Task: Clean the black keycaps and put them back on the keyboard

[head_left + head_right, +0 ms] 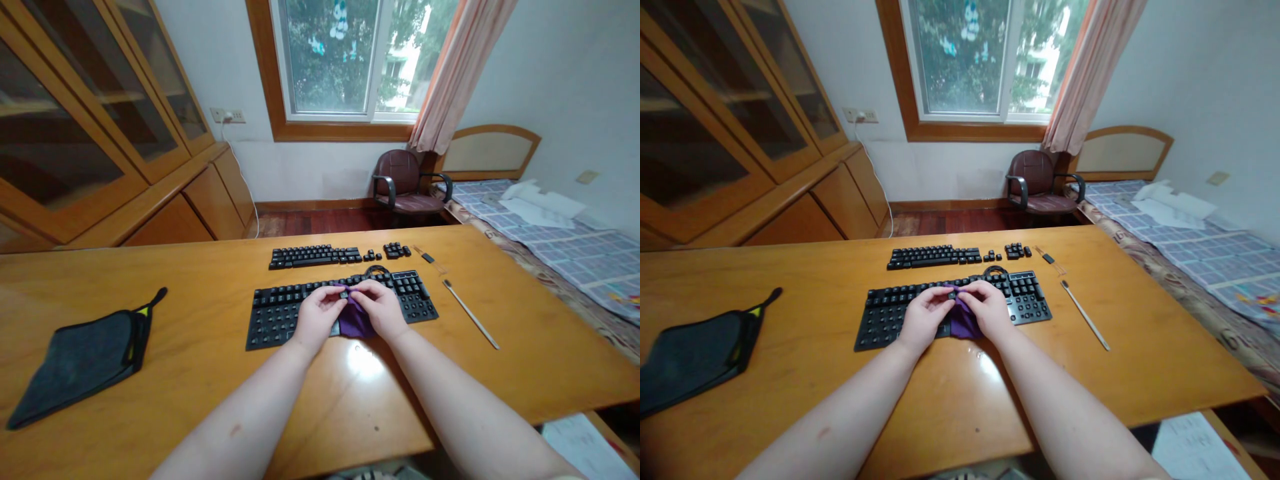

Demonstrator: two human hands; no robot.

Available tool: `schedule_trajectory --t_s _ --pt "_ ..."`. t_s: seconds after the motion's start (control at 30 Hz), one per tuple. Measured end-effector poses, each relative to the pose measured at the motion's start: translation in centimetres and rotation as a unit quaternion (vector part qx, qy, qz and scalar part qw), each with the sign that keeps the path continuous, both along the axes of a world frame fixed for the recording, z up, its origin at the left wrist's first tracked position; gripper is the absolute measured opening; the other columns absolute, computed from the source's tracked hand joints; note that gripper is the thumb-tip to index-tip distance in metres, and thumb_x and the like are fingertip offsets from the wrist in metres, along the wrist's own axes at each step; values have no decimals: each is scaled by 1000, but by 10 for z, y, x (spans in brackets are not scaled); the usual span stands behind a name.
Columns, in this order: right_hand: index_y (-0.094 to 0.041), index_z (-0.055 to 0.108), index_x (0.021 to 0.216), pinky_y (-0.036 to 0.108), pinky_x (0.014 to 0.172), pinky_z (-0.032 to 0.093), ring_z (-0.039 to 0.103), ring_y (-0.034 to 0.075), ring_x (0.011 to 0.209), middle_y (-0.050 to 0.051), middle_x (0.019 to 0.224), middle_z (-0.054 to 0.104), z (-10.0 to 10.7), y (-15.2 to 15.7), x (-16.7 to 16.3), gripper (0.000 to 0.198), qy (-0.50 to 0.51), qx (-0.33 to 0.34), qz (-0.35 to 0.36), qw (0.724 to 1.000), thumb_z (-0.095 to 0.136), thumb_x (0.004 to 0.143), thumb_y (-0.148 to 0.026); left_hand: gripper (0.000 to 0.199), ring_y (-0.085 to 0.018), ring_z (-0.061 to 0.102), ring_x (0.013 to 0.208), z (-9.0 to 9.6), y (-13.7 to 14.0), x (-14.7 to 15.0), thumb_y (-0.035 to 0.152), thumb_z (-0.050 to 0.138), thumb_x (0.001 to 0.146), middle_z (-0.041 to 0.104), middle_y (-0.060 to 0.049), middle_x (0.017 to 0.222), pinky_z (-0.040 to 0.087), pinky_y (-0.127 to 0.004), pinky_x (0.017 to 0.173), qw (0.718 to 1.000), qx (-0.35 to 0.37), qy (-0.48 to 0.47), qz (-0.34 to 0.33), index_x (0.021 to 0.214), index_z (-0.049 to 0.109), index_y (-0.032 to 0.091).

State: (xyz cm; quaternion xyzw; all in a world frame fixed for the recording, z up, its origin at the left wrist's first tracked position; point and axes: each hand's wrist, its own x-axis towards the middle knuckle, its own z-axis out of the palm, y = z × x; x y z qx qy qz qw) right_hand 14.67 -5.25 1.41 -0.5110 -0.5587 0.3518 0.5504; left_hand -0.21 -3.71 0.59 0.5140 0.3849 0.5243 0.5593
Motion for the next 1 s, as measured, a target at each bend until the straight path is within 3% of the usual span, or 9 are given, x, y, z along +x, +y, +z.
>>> schedule_trajectory --t_s 0.1,0.2,0.3,0.5,0.73,0.83,1.0 --pt "-21 69 83 33 77 47 62 18 79 4 84 68 -2 1 0 15 47 -33 14 998 66 72 -30 21 -19 61 97 1 1 -1 19 67 68 66 -7 101 47 -34 92 999 24 25 5 89 69 18" --pt "-21 69 86 34 80 48 62 19 83 4 88 69 -5 1 -1 19 85 -52 44 994 67 70 -30 28 -17 63 89 1 3 -1 19 66 69 68 -6 92 49 -33 86 1000 -15 -4 -1 97 65 18" --pt "-20 70 88 34 79 48 63 19 82 5 88 69 -8 1 -3 22 104 -61 51 991 69 69 -31 22 -15 63 81 1 4 1 19 68 66 67 -4 82 50 -30 81 999 -36 -37 6 87 63 15" --pt "-19 71 81 34 77 49 63 19 79 5 83 70 -10 2 -3 19 69 -54 28 996 70 67 -33 29 -14 63 77 0 2 2 16 74 58 65 -3 81 51 -30 78 998 -45 -45 -9 84 60 15" --pt "-21 71 83 35 79 49 63 19 81 4 85 69 -3 1 -1 17 64 -53 18 996 68 69 -31 24 -18 62 93 0 2 1 21 67 67 67 -7 99 48 -32 87 1000 -20 4 -6 90 67 16" --pt "-21 71 87 36 80 48 63 20 84 5 89 70 -4 1 -1 21 74 -62 39 995 68 69 -30 30 -16 64 83 1 4 0 19 68 65 69 -5 88 50 -30 80 999 -48 -18 1 95 66 17" --pt "-23 72 91 33 77 48 62 18 81 4 86 68 -3 0 -1 23 31 -28 55 998 70 68 -28 11 -14 63 70 2 3 1 19 69 64 69 -3 72 50 -27 71 999 -43 5 23 73 67 15"
